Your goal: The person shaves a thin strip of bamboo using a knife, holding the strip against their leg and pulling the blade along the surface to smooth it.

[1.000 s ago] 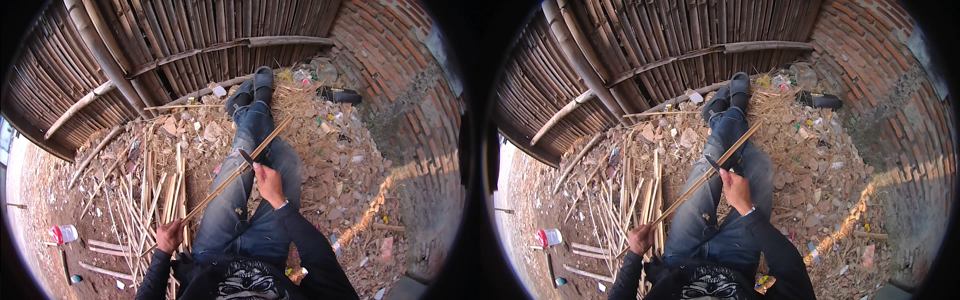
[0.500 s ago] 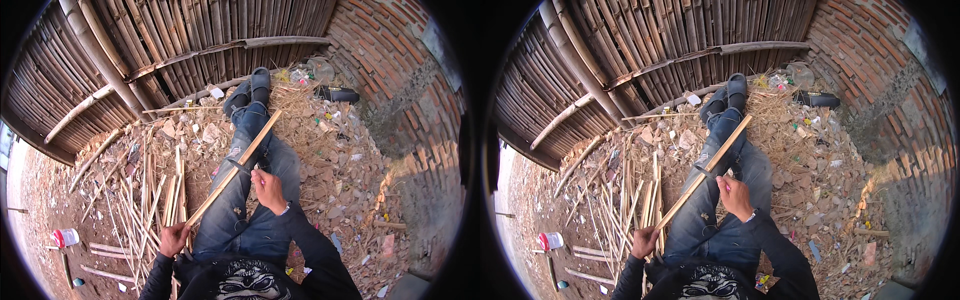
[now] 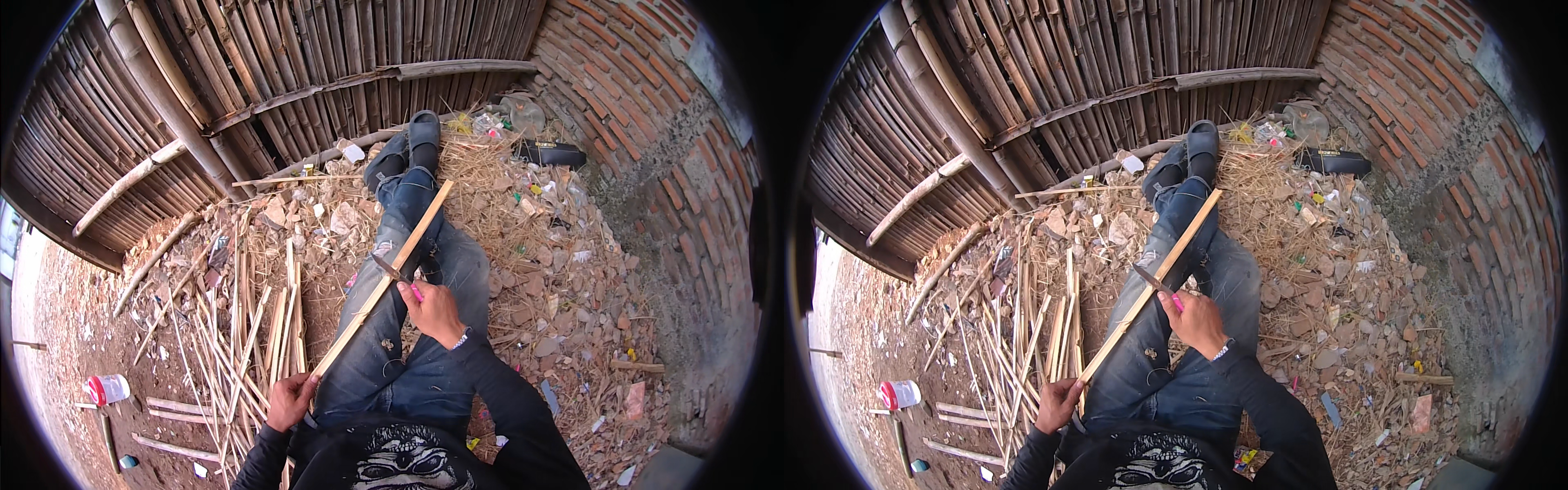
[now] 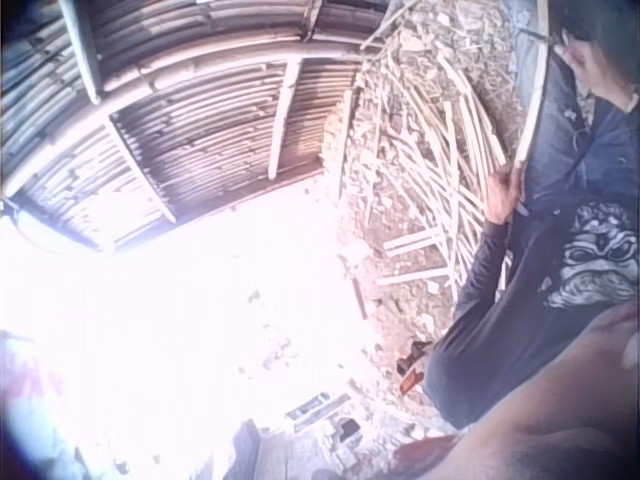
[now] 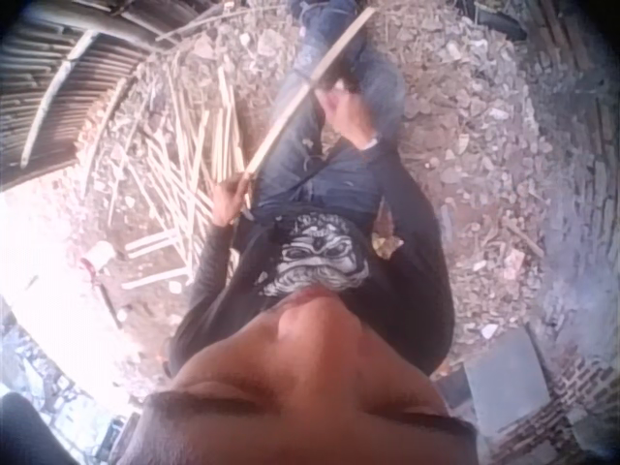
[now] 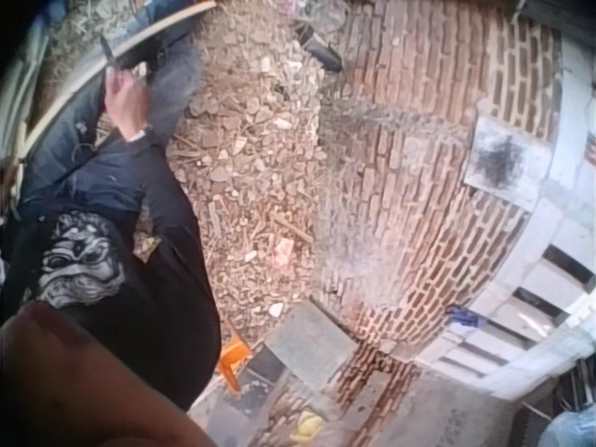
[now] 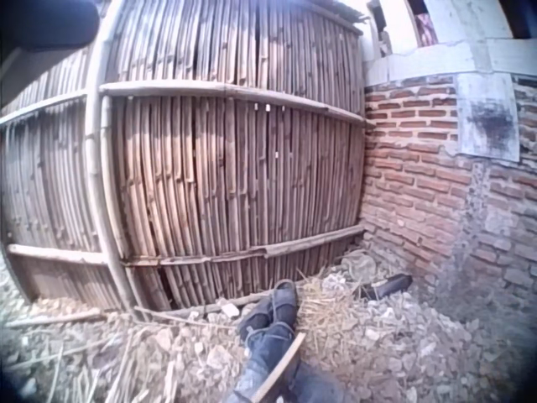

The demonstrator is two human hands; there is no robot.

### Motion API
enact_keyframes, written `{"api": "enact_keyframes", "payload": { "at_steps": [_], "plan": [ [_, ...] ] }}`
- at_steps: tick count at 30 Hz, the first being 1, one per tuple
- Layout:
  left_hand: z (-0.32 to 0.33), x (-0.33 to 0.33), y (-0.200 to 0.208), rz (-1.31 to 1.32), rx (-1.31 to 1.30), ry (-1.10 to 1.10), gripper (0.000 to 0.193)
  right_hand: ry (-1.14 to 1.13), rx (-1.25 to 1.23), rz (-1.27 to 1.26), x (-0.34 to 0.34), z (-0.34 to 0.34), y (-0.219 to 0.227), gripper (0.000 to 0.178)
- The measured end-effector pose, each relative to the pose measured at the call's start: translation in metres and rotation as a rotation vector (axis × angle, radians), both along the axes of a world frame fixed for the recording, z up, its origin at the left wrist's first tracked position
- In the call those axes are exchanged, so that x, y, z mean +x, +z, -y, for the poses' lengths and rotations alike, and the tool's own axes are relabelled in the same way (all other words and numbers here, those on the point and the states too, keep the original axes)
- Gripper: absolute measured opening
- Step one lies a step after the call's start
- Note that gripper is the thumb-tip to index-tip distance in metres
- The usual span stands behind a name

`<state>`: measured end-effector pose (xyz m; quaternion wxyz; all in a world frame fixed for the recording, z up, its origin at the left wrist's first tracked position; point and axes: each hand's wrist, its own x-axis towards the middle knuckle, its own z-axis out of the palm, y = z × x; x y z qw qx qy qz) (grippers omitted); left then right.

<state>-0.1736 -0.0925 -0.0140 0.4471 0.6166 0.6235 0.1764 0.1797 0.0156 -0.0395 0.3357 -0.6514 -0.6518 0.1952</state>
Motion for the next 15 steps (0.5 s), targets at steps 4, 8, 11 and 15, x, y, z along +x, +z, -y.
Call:
{"api": "enact_keyframes", "payload": {
  "at_steps": [4,8,11,15],
  "plan": [
    [0.006,0.007,0.006,0.058,-0.065,0.045,0.042,0.042,0.07,0.138,-0.009,-0.002,-0.012,0.056],
    [0.01,0.003,0.006,0.097,-0.122,0.05,0.04,0.09,0.154,0.207,0.0,-0.014,-0.017,0.054],
    [0.015,0.008,0.013,0.119,-0.12,0.04,0.038,0.128,0.239,0.257,0.015,-0.022,-0.021,0.054],
    [0.018,0.016,0.021,0.102,-0.079,0.062,0.035,0.185,0.348,0.347,0.032,-0.038,-0.031,0.053]
  ]
}}
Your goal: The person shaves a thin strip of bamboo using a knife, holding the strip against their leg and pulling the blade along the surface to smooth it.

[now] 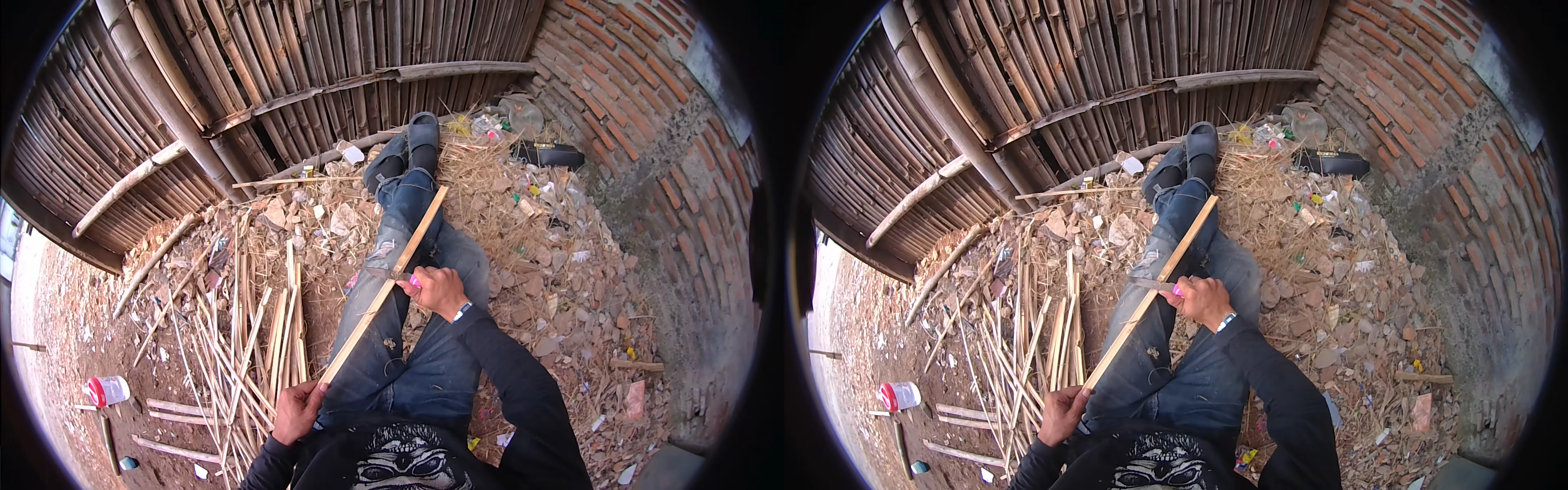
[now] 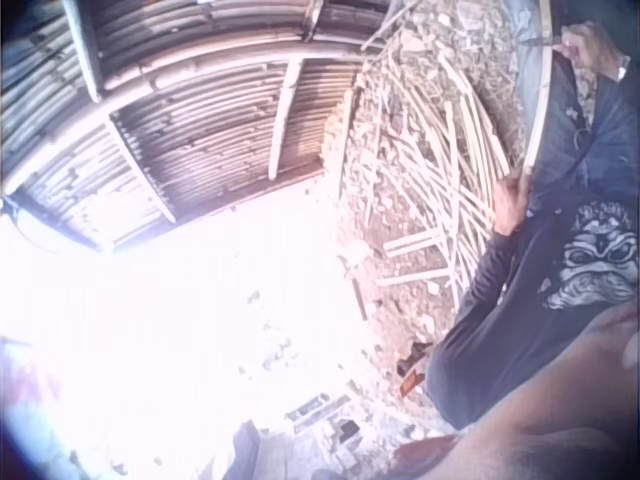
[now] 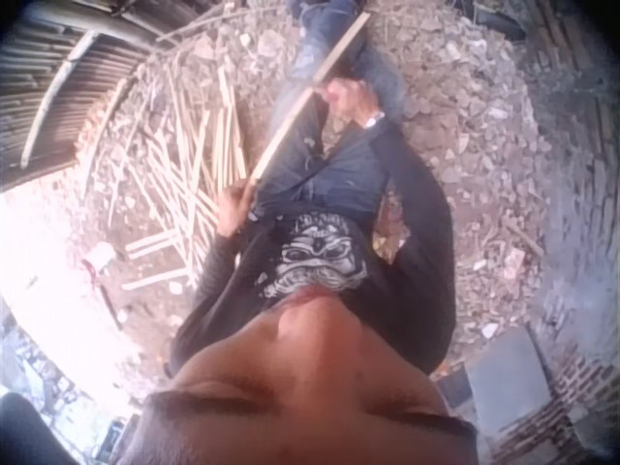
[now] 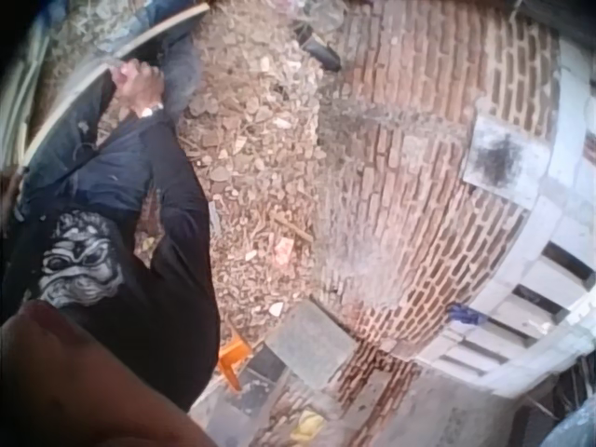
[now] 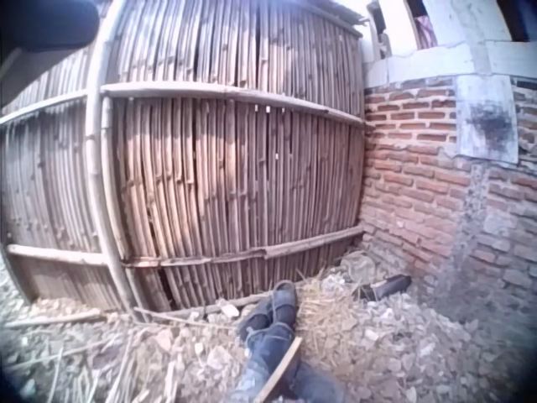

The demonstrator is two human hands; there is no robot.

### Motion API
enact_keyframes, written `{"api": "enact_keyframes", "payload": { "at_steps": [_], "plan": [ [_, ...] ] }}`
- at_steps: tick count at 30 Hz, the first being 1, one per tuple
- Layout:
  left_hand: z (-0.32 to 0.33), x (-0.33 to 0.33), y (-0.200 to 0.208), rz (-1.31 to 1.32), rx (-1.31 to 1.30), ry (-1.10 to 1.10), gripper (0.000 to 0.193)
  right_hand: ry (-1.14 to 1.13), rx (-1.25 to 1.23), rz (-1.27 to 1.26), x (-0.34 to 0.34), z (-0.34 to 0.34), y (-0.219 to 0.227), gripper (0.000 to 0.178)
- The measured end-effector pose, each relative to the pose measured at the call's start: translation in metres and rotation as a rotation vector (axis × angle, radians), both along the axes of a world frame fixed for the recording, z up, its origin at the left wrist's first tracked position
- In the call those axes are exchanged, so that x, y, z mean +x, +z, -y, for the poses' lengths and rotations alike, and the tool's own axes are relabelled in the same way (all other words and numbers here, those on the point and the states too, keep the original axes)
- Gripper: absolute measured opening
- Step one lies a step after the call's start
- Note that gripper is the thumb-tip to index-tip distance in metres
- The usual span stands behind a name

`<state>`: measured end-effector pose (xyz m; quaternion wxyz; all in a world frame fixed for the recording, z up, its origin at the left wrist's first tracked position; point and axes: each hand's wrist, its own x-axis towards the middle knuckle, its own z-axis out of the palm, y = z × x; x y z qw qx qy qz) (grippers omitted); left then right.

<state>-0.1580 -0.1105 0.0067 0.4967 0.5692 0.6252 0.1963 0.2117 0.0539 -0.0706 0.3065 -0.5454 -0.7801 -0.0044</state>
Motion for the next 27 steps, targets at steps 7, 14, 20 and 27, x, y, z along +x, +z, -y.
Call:
{"api": "enact_keyframes", "payload": {
  "at_steps": [7,14,20,27],
  "plan": [
    [-0.006,0.001,-0.013,0.079,0.023,0.001,0.032,-0.066,-0.118,-0.326,-0.02,-0.007,0.001,0.054],
    [0.012,-0.021,-0.029,0.151,-0.076,0.036,0.034,-0.361,-0.414,-1.481,0.026,-0.023,0.056,0.066],
    [0.013,-0.01,-0.039,-0.017,0.092,0.012,0.034,-0.124,-0.403,-0.302,-0.018,0.01,0.038,0.063],
    [0.02,-0.012,-0.017,-0.113,0.196,0.035,0.029,-0.036,-0.212,-0.044,-0.016,0.003,0.018,0.058]
  ]
}}
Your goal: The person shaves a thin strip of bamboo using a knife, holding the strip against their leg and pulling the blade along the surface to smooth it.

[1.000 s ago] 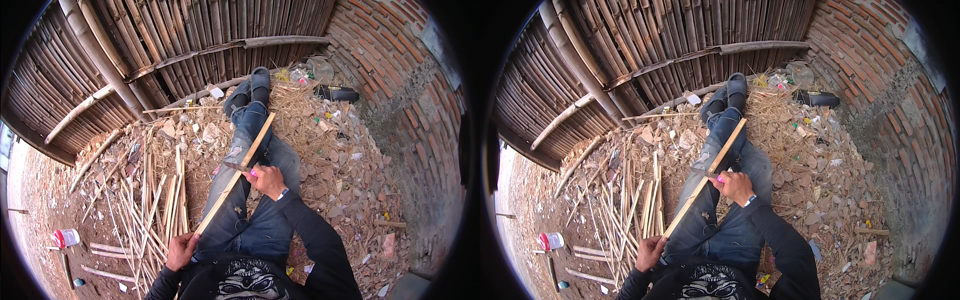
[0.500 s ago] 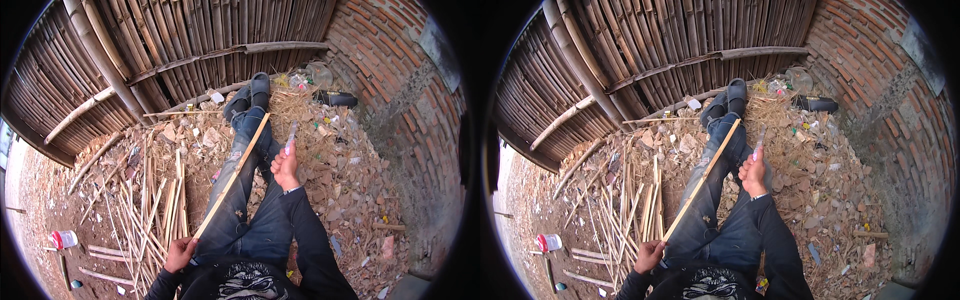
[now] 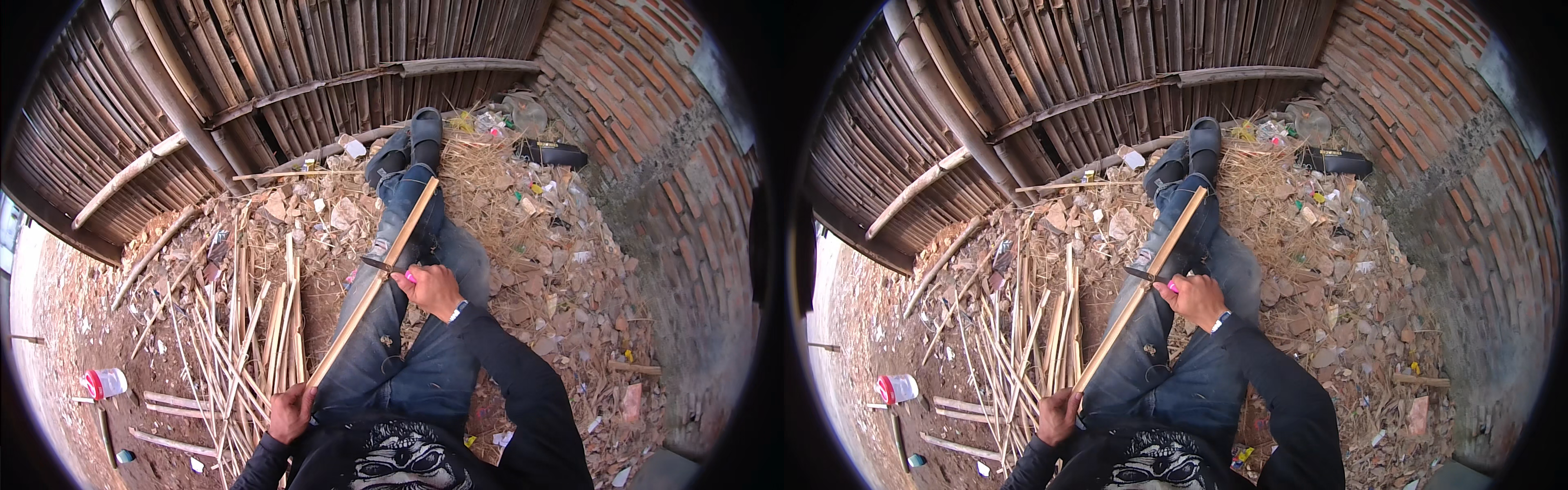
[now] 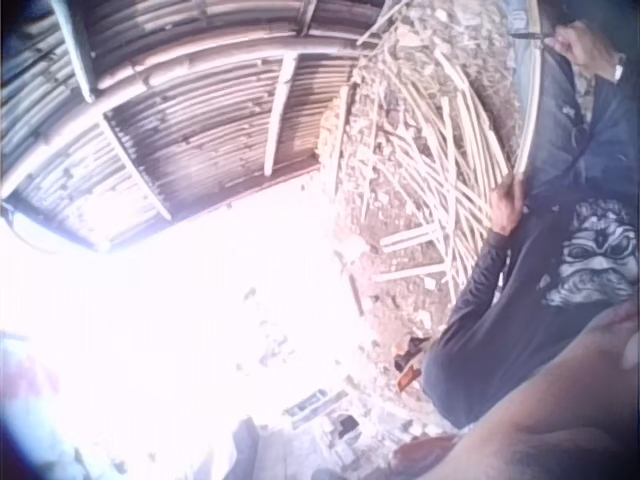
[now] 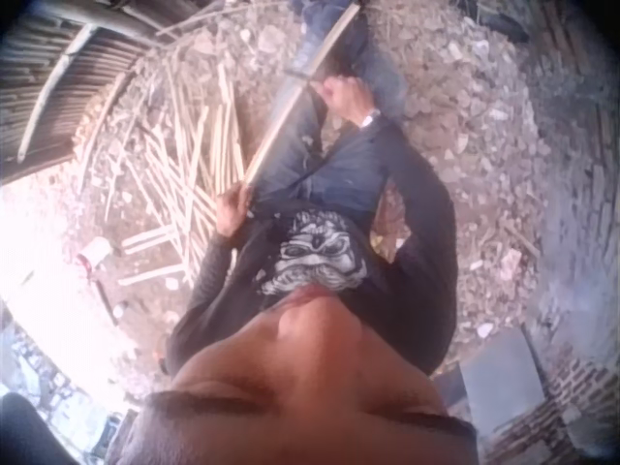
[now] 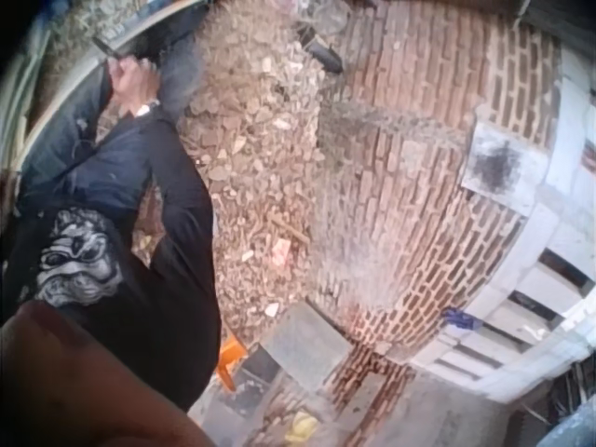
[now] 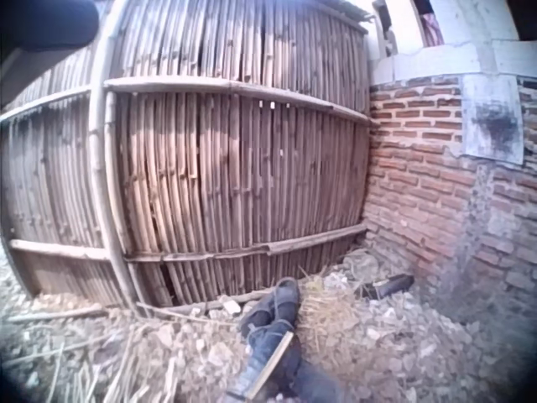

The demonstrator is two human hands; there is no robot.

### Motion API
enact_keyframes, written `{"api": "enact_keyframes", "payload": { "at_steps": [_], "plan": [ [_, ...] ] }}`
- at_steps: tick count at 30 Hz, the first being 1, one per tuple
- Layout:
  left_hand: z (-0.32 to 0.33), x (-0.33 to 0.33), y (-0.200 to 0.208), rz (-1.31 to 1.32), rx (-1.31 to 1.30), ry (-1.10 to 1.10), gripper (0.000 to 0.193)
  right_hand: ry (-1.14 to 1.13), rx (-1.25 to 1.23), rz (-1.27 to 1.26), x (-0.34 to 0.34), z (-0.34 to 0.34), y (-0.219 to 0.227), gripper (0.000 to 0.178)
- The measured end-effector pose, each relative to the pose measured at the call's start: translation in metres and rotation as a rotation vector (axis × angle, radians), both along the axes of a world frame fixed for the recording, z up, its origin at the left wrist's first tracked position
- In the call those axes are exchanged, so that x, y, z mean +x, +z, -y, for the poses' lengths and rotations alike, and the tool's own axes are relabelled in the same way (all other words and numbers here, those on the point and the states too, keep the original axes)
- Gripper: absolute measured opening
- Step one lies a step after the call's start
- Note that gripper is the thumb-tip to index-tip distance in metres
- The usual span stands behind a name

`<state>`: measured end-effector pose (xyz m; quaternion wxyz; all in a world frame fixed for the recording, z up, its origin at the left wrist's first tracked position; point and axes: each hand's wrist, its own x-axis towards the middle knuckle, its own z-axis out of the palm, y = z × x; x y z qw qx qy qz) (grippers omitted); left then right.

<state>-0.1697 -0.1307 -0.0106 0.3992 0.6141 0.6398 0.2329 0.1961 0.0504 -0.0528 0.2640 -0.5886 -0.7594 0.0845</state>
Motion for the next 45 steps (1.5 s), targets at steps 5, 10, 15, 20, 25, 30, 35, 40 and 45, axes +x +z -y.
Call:
{"api": "enact_keyframes", "payload": {
  "at_steps": [5,10,15,20,25,30,35,40,45],
  "plan": [
    [0.004,-0.006,0.004,0.036,-0.065,-0.01,0.031,-0.205,0.06,0.092,0.041,-0.035,-0.01,0.059],
    [0.01,-0.028,0.001,-0.03,-0.133,-0.061,0.033,-0.344,0.121,0.147,0.1,-0.068,-0.008,0.061],
    [0.003,-0.03,-0.004,0.04,-0.092,-0.075,0.032,-0.368,0.184,0.206,0.108,-0.076,-0.012,0.061],
    [0.01,-0.035,-0.006,0.061,-0.038,-0.047,0.03,-0.173,0.105,0.154,0.067,-0.052,-0.013,0.055],
    [0.027,-0.048,-0.01,0.034,-0.113,-0.049,0.028,-0.117,0.117,0.291,0.116,-0.072,-0.009,0.061],
    [0.044,-0.092,-0.036,-0.021,-0.064,-0.169,0.027,-1.018,-0.067,0.029,0.242,-0.089,-0.009,0.076],
    [0.038,-0.081,-0.043,0.062,-0.168,-0.064,0.032,-0.604,0.121,-0.09,0.224,-0.064,0.002,0.062],
    [0.021,-0.077,-0.041,0.046,-0.078,-0.045,0.03,-0.292,-0.118,-0.433,0.122,-0.04,0.028,0.045],
    [0.005,-0.082,-0.043,-0.135,0.052,-0.124,0.028,-0.321,-0.086,-0.403,0.096,-0.038,0.001,0.048]
  ]
}}
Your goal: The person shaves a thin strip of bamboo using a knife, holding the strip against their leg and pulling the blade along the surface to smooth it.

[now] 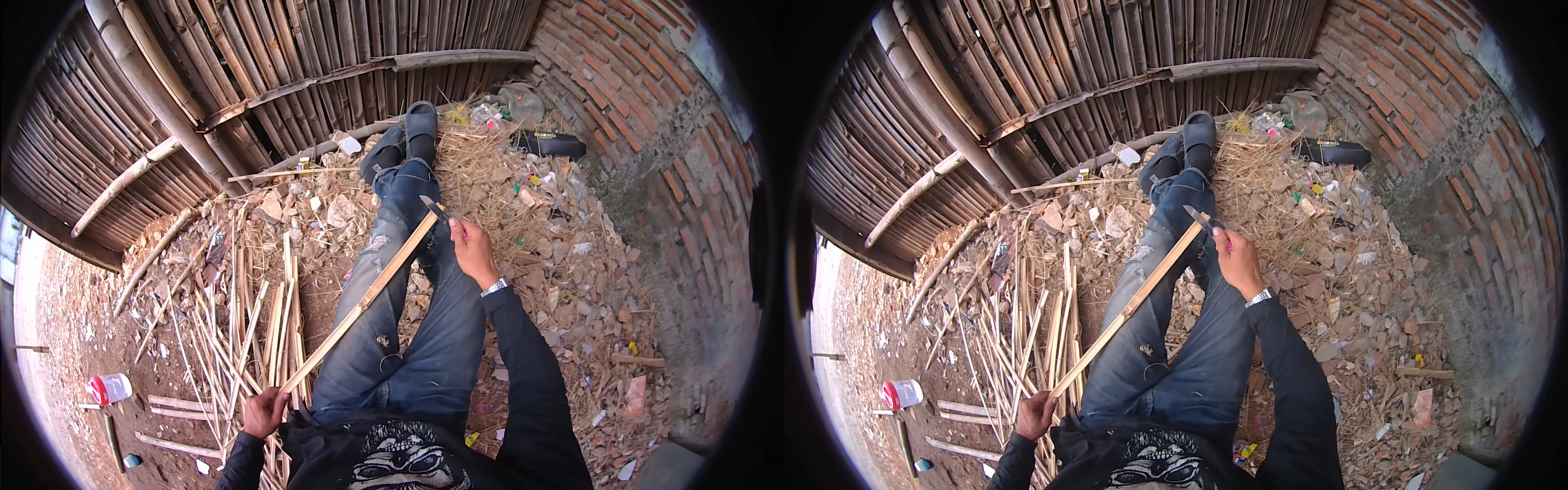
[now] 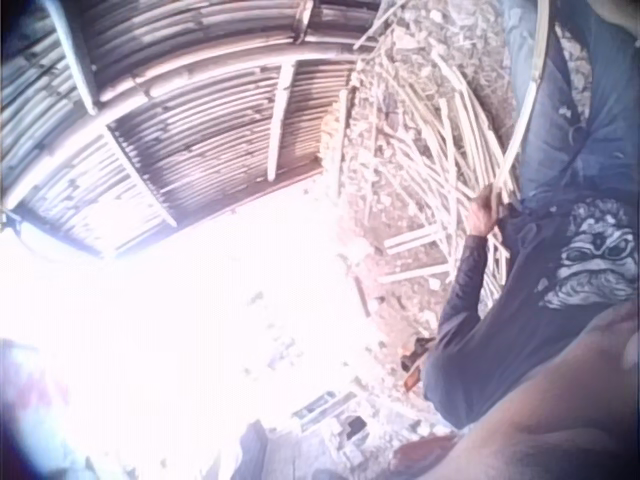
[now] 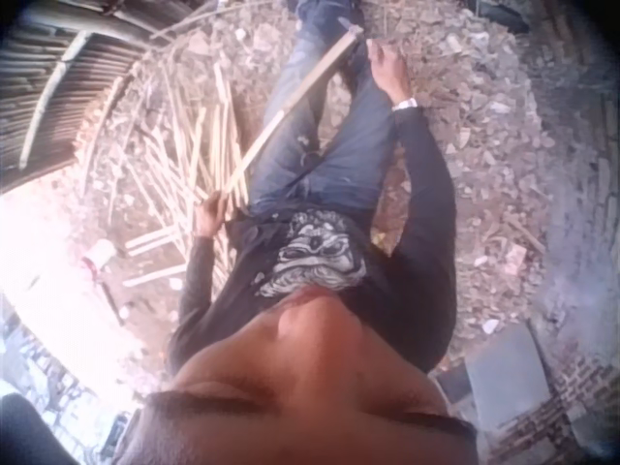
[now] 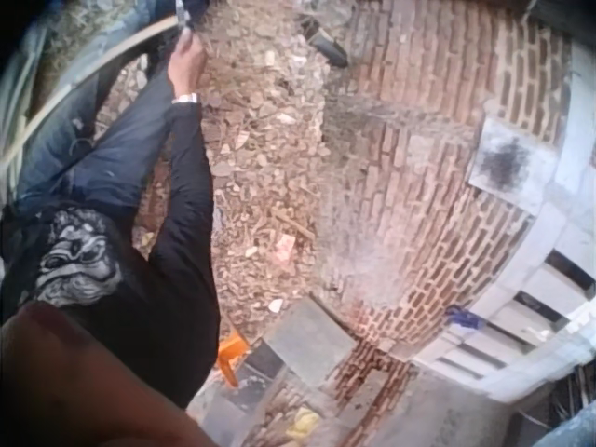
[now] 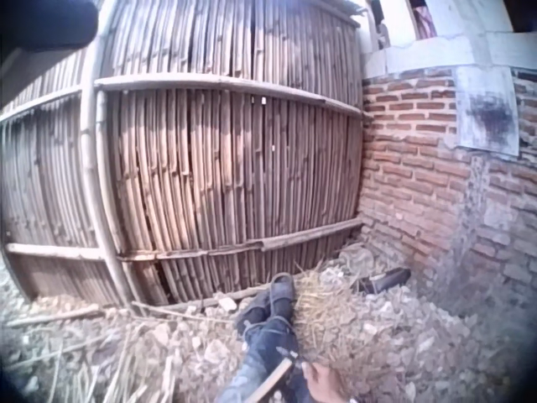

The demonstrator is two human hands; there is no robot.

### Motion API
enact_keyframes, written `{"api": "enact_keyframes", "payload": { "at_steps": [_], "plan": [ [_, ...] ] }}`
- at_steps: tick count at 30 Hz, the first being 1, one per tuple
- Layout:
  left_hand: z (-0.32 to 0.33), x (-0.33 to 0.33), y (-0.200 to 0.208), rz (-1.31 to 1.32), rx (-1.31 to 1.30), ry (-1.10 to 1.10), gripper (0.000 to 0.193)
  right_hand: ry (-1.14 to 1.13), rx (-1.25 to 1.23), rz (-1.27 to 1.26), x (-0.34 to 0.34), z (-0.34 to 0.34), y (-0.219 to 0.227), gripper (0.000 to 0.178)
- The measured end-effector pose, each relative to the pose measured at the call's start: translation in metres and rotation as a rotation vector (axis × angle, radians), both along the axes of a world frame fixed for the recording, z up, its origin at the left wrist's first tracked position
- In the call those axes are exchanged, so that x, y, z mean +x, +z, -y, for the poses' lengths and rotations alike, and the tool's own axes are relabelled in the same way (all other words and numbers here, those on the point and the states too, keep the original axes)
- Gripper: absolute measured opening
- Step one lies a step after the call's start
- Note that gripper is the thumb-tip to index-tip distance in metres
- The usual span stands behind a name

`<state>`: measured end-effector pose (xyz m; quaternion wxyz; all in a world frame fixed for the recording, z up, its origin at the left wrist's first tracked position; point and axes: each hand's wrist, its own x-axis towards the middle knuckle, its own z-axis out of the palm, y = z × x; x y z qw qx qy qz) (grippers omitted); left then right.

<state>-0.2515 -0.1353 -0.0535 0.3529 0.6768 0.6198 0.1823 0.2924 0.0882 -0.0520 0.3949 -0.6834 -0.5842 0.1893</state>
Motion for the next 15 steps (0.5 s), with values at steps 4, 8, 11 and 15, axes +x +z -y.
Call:
{"api": "enact_keyframes", "payload": {
  "at_steps": [4,8,11,15],
  "plan": [
    [0.001,-0.001,-0.003,-0.085,0.023,-0.011,0.024,-0.115,-0.005,0.046,-0.019,-0.014,-0.017,0.056],
    [0.002,0.003,-0.007,-0.167,0.094,-0.048,0.023,-0.127,-0.045,0.014,-0.026,-0.011,-0.032,0.066],
    [0.001,0.013,-0.015,-0.188,0.119,-0.069,0.022,-0.039,-0.136,-0.036,-0.034,0.001,-0.034,0.069],
    [-0.011,0.024,-0.016,-0.066,0.145,-0.024,0.021,0.098,-0.287,-0.232,-0.063,0.027,-0.031,0.073]
  ]
}}
